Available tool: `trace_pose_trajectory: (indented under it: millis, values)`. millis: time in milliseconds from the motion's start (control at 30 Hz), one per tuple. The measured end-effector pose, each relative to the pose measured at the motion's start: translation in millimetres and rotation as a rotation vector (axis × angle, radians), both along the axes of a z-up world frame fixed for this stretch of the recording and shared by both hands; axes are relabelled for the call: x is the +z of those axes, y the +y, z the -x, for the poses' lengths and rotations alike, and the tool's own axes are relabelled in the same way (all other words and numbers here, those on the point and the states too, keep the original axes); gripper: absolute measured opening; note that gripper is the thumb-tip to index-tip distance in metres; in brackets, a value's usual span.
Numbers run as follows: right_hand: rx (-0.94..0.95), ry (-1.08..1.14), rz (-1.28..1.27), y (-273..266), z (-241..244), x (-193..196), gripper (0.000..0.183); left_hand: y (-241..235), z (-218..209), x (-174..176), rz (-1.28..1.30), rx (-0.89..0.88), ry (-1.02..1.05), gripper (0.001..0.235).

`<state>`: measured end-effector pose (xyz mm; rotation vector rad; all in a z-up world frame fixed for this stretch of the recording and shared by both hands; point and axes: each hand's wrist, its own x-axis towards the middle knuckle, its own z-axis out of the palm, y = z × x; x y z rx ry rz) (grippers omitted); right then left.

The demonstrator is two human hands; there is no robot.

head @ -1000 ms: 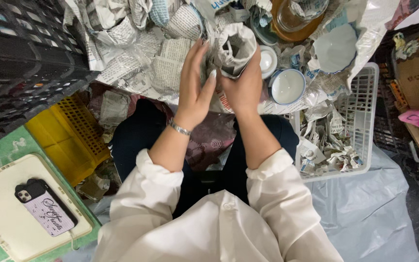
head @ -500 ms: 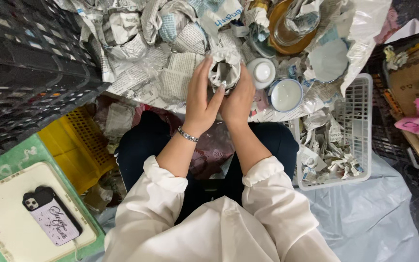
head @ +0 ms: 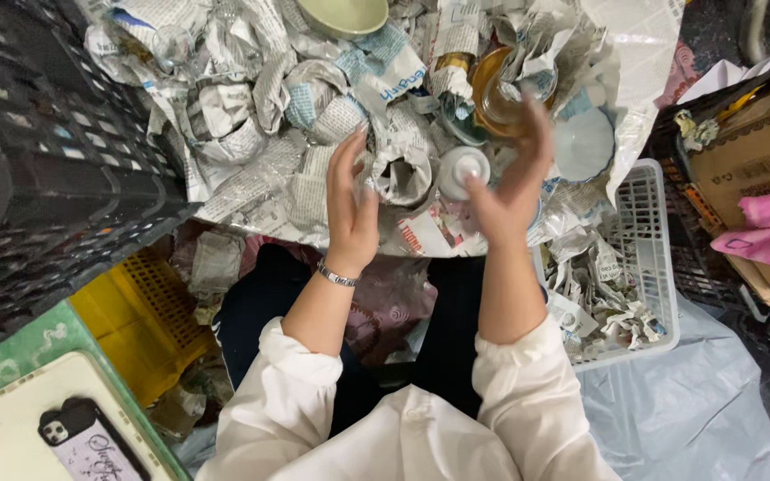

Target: The person sits cross-legged on the floor and wraps small items, including glassware and ceramic pieces, in newspaper. They fold the paper around each item, place it in a pile, and repeat the process with additional items from a nearby basket.

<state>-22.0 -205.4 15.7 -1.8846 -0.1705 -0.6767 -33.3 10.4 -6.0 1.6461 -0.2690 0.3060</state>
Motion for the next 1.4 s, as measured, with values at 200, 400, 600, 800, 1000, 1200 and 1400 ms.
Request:
trace_pose_trajectory:
  millis: [200, 400, 600, 800, 1000, 1200, 1400]
  values:
    - [-0.601, 0.233, 0.511, -36, -76, 9, 0.089, 0, -11, 0, -0.039, 0.058, -0.025, 0.051]
    - [-0.697, 0.303, 0.445, -49, -93, 13, 0.025, 14, -25, 13, -0.207, 0.062, -0.064, 0.036]
    - [-0.572, 0.102, 0.137, -55, -79, 19, 0.032, 19, -31, 19, -0.233, 0.052, -0.082, 0.027]
    - [-0.601, 0.35, 0.551, -64, -93, -6, 0.044, 17, -23, 27, -0.253, 0.006, -0.084, 0.023]
    - [-0.491, -0.229, 0.177, -85, -98, -24, 0.011, 17, -29, 31, -0.242, 0.022, -0.081, 0.022]
    - [-0.194, -0.116, -0.488, -38, -56, -5, 0.012, 16, -28, 30, 0.027, -0.048, 0.085, 0.037]
    - [0.065, 0.124, 0.0, 20, -22, 13, 0.019, 18, -34, 18, 0.131, -0.173, -0.095, 0.061]
